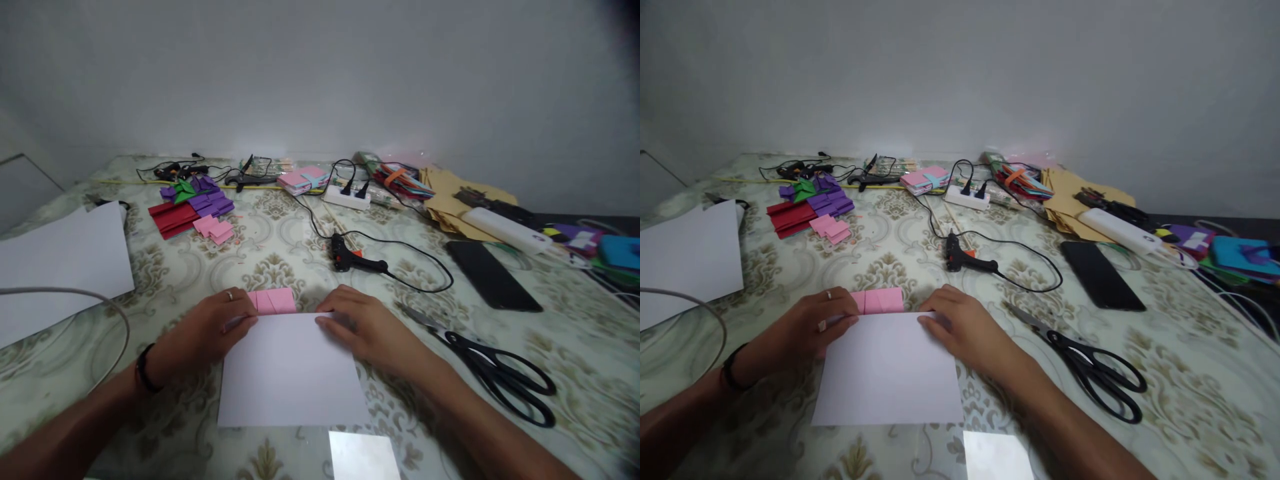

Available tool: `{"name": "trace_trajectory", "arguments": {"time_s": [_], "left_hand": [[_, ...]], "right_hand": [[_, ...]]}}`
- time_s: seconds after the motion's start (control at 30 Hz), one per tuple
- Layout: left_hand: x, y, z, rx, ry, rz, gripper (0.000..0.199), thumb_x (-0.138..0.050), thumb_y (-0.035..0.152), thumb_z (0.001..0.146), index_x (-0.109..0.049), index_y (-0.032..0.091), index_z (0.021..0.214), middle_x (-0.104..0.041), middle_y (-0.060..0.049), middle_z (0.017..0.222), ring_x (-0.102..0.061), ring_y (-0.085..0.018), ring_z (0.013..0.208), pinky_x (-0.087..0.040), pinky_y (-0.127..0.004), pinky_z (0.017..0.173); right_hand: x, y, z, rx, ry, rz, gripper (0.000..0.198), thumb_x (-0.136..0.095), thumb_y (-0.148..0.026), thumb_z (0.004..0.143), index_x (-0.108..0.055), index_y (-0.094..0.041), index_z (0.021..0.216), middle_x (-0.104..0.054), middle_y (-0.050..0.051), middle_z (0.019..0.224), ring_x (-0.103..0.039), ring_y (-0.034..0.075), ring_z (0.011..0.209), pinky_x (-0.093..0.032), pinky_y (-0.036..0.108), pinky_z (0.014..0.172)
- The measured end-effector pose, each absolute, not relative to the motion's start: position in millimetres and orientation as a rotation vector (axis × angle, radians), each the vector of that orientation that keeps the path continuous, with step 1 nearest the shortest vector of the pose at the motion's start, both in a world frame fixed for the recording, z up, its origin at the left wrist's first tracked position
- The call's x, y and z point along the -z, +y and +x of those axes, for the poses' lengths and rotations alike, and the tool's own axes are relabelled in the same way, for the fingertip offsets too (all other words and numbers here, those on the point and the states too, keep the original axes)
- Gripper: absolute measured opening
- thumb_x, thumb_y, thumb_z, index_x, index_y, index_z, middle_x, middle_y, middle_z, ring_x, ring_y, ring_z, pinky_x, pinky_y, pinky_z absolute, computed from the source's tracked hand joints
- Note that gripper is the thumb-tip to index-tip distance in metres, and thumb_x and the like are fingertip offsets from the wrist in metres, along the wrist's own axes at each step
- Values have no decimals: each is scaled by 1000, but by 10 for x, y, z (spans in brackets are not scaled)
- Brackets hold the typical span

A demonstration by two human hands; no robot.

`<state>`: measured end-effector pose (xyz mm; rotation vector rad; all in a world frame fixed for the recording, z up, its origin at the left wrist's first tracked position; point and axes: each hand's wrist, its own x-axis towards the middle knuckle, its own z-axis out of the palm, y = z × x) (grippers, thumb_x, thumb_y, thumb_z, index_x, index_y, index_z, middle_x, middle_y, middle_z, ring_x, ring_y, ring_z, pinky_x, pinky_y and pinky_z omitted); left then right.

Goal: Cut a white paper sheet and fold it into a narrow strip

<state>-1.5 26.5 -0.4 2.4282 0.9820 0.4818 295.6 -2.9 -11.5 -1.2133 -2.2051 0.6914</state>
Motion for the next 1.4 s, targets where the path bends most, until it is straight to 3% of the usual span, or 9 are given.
{"name": "trace_trajectory", "arguments": {"time_s": [0.2, 0.63, 1.03, 1.3, 1.4], "left_hand": [[53, 119, 93, -387, 828, 2577, 19, -51, 10, 98, -62, 18, 86, -67, -3, 87, -60, -19, 85, -47, -32, 77], [59, 53, 150, -467, 615, 2434, 17, -51, 9, 96, -60, 20, 87, -68, -3, 89, -59, -18, 86, -45, -32, 80], [-209, 420, -220, -488, 864, 2047, 27, -53, 34, 101, -62, 18, 82, -65, -2, 86, -60, -16, 79, -47, -28, 70], [-230, 499, -285, -482, 965, 2028, 30, -55, 40, 98, -61, 18, 79, -62, 0, 79, -57, -16, 76, -44, -25, 67], [-204, 460, -237, -438, 953, 2069, 28, -53, 37, 99, -61, 18, 80, -62, 1, 80, -57, -15, 76, -42, -24, 66]], "right_hand": [[155, -187, 2691, -591, -2351, -1032, 14, -57, -19, 101, -70, -15, 95, -71, 8, 91, -61, 22, 89, -49, 35, 81], [158, -255, 2591, -907, -2305, -815, 16, -55, -13, 97, -63, -19, 85, -66, 3, 86, -61, 17, 84, -47, 27, 75], [-21, -2, 3032, -1025, -2186, -1043, 24, -58, -28, 99, -68, -18, 81, -70, 3, 79, -63, 16, 72, -48, 26, 69], [-20, 94, 3198, -1017, -2176, -1226, 21, -59, -25, 92, -64, -18, 74, -66, 0, 70, -58, 15, 66, -45, 26, 65], [14, 89, 3137, -902, -2065, -1323, 20, -55, -30, 98, -66, -18, 86, -69, 3, 81, -61, 17, 74, -46, 26, 67]]}}
